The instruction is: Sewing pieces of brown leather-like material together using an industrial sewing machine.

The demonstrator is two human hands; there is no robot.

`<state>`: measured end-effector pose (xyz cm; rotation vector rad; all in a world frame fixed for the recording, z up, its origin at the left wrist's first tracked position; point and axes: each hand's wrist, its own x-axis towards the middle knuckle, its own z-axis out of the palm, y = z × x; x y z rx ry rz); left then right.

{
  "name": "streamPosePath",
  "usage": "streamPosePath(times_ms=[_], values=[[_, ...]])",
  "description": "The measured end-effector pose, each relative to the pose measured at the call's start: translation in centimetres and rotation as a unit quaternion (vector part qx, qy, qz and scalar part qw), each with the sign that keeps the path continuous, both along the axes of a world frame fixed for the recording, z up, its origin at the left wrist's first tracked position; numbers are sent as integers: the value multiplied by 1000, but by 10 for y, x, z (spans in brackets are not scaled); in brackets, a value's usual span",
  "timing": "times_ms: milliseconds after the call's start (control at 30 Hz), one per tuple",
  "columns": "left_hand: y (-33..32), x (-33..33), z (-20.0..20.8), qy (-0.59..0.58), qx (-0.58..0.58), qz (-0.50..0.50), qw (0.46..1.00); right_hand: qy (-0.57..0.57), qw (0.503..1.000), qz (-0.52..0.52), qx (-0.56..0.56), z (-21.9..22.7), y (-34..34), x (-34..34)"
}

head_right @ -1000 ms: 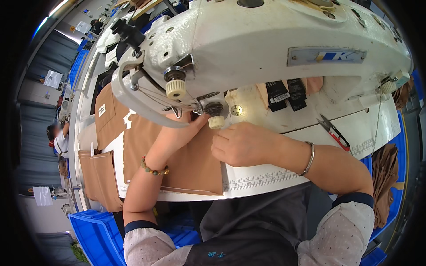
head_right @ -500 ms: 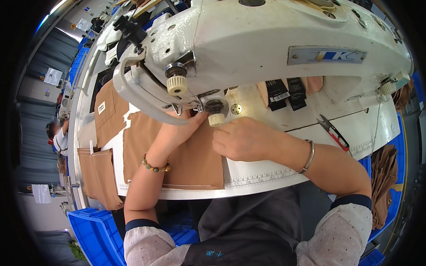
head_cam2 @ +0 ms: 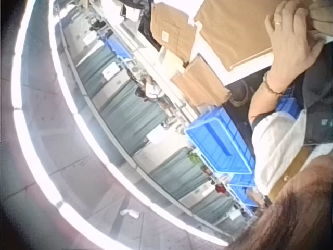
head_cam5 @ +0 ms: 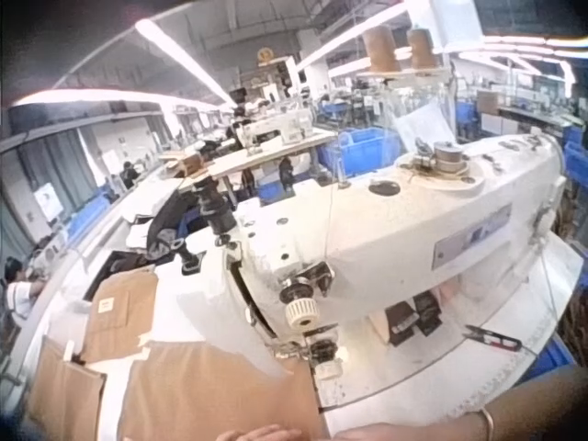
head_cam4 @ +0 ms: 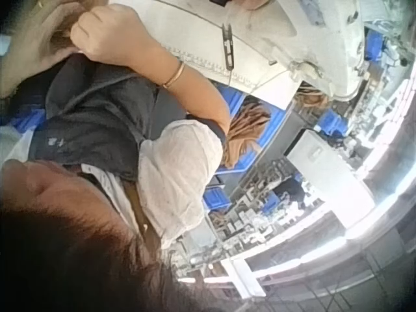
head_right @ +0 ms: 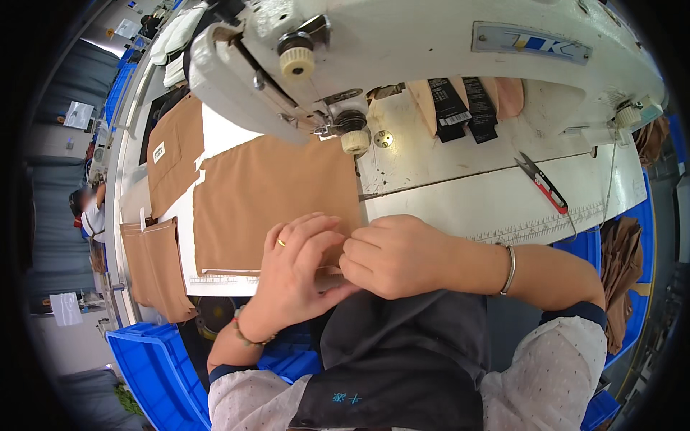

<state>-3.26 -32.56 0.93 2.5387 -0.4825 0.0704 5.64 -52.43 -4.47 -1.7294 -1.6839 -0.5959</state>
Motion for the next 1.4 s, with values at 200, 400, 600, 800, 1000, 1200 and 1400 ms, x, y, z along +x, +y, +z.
streamPosePath(times_ms=[200,400,600,800,1000,1200,1400], values=[[2,-11,-31,-313,129,-7,941,7,998,-36,50,10,-5,-15],[2,-20,-16,-357,162,-36,919,5,998,-51,21,16,-15,-21],[4,-19,-16,-363,191,-64,910,4,999,-53,-3,22,-19,-27],[2,-18,-16,-354,197,-66,912,-63,996,-55,4,17,-23,-28],[3,-15,-15,-360,191,-58,911,-54,996,-56,-40,19,-25,-25],[3,-16,-17,-317,142,-93,933,-91,992,-56,-66,19,-27,-27],[0,-15,-26,-250,71,-121,958,-154,986,-23,-56,7,-26,-24]])
